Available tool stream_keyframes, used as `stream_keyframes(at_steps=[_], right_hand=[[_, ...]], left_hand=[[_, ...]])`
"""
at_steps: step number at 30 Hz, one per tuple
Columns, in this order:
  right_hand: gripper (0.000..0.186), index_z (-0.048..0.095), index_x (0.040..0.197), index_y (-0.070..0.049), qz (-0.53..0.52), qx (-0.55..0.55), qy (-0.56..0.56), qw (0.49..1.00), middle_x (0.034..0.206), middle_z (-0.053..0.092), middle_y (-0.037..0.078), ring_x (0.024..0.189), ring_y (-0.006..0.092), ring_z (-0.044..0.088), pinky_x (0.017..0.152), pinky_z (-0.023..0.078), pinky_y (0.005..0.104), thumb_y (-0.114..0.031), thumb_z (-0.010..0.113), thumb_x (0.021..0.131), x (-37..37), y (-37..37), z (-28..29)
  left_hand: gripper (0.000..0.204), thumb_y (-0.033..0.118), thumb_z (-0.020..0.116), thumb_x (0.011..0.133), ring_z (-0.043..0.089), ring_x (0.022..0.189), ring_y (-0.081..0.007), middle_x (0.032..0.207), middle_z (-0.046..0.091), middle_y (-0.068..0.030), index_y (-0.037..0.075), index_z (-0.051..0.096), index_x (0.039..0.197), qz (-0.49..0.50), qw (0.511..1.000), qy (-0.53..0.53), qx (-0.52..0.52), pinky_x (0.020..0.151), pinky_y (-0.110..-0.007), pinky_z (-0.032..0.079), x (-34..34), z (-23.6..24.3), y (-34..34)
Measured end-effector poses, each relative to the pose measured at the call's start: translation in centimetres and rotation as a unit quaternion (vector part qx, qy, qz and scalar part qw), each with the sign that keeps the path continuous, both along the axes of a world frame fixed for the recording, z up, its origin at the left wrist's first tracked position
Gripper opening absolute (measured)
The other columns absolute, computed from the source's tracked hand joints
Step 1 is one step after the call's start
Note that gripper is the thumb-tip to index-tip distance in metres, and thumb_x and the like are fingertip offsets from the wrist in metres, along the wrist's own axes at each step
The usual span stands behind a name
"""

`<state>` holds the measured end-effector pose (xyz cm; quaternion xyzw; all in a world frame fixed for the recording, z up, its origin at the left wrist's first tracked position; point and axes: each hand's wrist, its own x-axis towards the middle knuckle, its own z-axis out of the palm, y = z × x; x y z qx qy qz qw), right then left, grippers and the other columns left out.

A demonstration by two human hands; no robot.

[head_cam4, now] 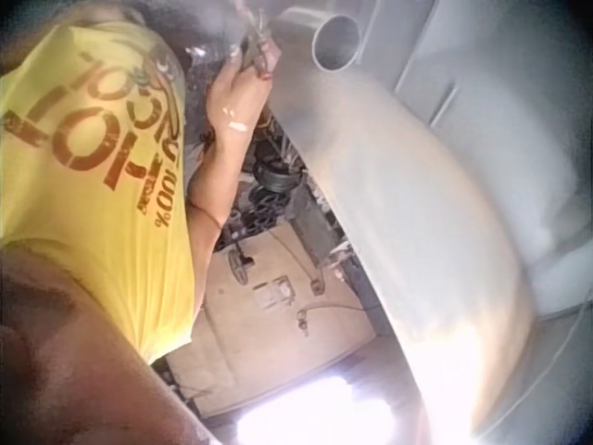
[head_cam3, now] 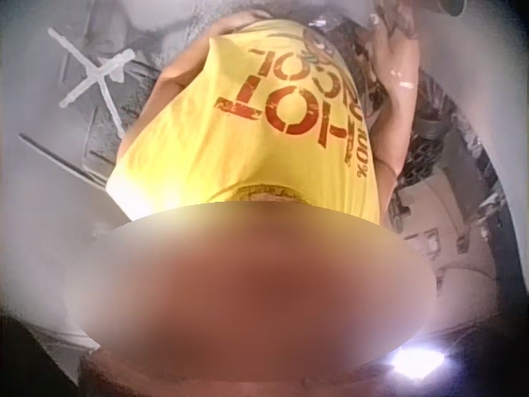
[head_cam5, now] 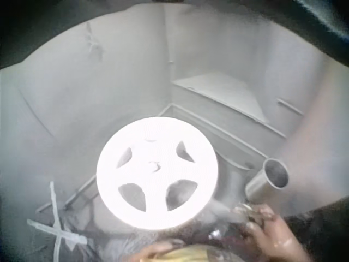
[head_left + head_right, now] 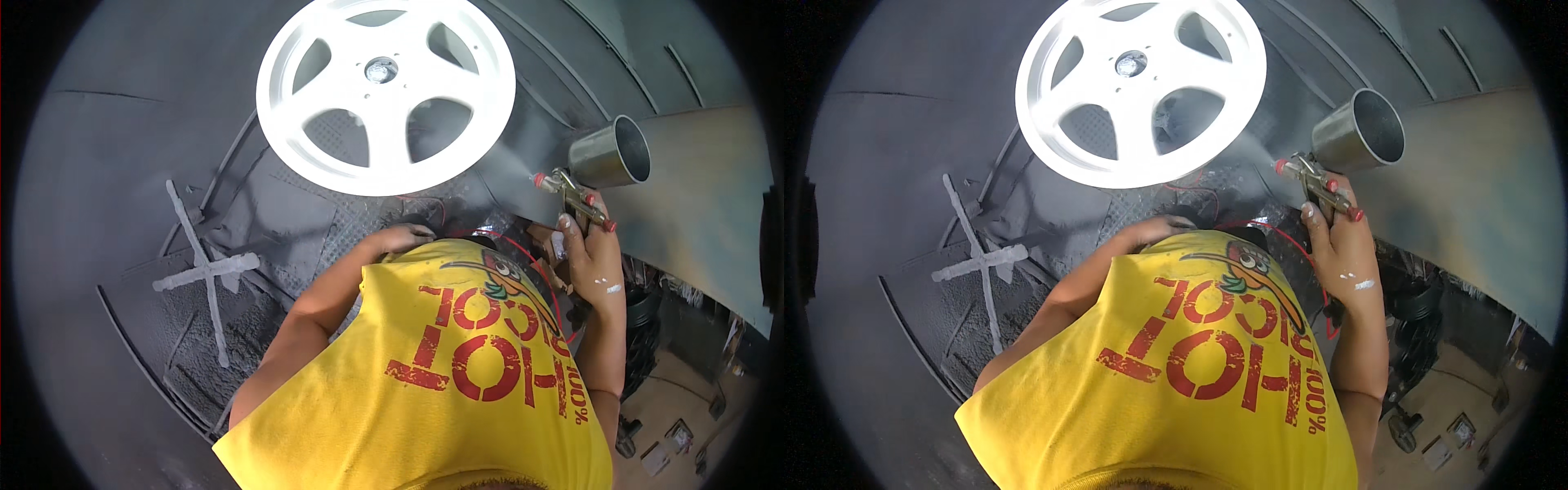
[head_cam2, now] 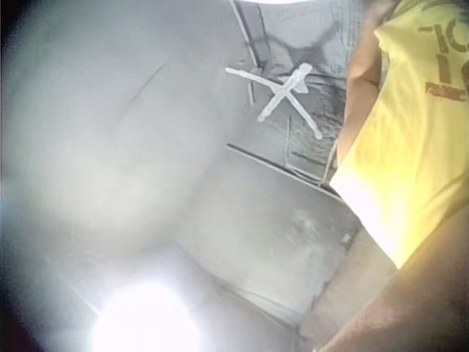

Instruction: The person cleans a white car rim with a cloth, then pours liquid from a container into a spray gun and paints the rim.

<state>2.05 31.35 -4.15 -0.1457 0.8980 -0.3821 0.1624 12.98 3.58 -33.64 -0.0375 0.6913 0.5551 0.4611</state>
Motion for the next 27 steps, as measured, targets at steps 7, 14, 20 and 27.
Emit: stream_keyframes(at_steps=[7, 14, 20, 27], right_hand=[[0.031, 0.054, 0.126, 0.004, 0.047, -0.069, -0.042, 0.996, 0.118, 0.058, 0.02, 0.105, 0.0309, 0.059, 0.095, 0.044, 0.0346, -0.008, 0.054, 0.098, 0.2, 0.9, -0.8], [0.032, 0.053, 0.126, 0.004, 0.101, -0.09, -0.084, 0.987, 0.115, 0.061, 0.021, 0.103, 0.0314, 0.062, 0.093, 0.046, 0.0372, -0.013, 0.055, 0.099, 0.4, 0.1, -0.4], [0.034, 0.052, 0.127, 0.003, 0.198, -0.065, -0.078, 0.975, 0.113, 0.062, 0.022, 0.103, 0.0373, 0.062, 0.092, 0.047, 0.0383, -0.016, 0.054, 0.099, -1.7, 0.9, 0.1], [0.033, 0.052, 0.126, 0.003, 0.234, -0.1, -0.081, 0.964, 0.112, 0.062, 0.022, 0.099, 0.0375, 0.064, 0.088, 0.048, 0.0381, -0.013, 0.054, 0.097, -1.5, -0.1, 1.1]], left_hand=[[0.049, 0.04, 0.046, 0.1, 0.058, 0.12, -0.024, 0.133, 0.062, -0.0139, 0.009, 0.059, 0.136, 0.123, 0.984, -0.127, 0.007, 0.105, -0.034, 0.042, 5.3, -7.4, -3.6], [0.045, 0.037, 0.051, 0.095, 0.059, 0.12, -0.0336, 0.13, 0.062, -0.0213, 0.007, 0.065, 0.126, 0.017, 0.979, -0.025, -0.203, 0.102, -0.039, 0.044, 7.4, -9.7, -6.6], [0.028, 0.026, 0.066, 0.083, 0.068, 0.099, -0.0354, 0.105, 0.072, -0.0178, 0.007, 0.073, 0.103, 0.171, 0.942, 0.061, -0.282, 0.087, -0.04, 0.053, 8.3, -8.0, -5.6], [0.021, 0.019, 0.065, 0.088, 0.07, 0.089, -0.0224, 0.094, 0.074, -0.0131, 0.006, 0.073, 0.101, 0.295, 0.931, 0.101, -0.188, 0.083, -0.035, 0.053, 7.8, -7.2, -4.2]])
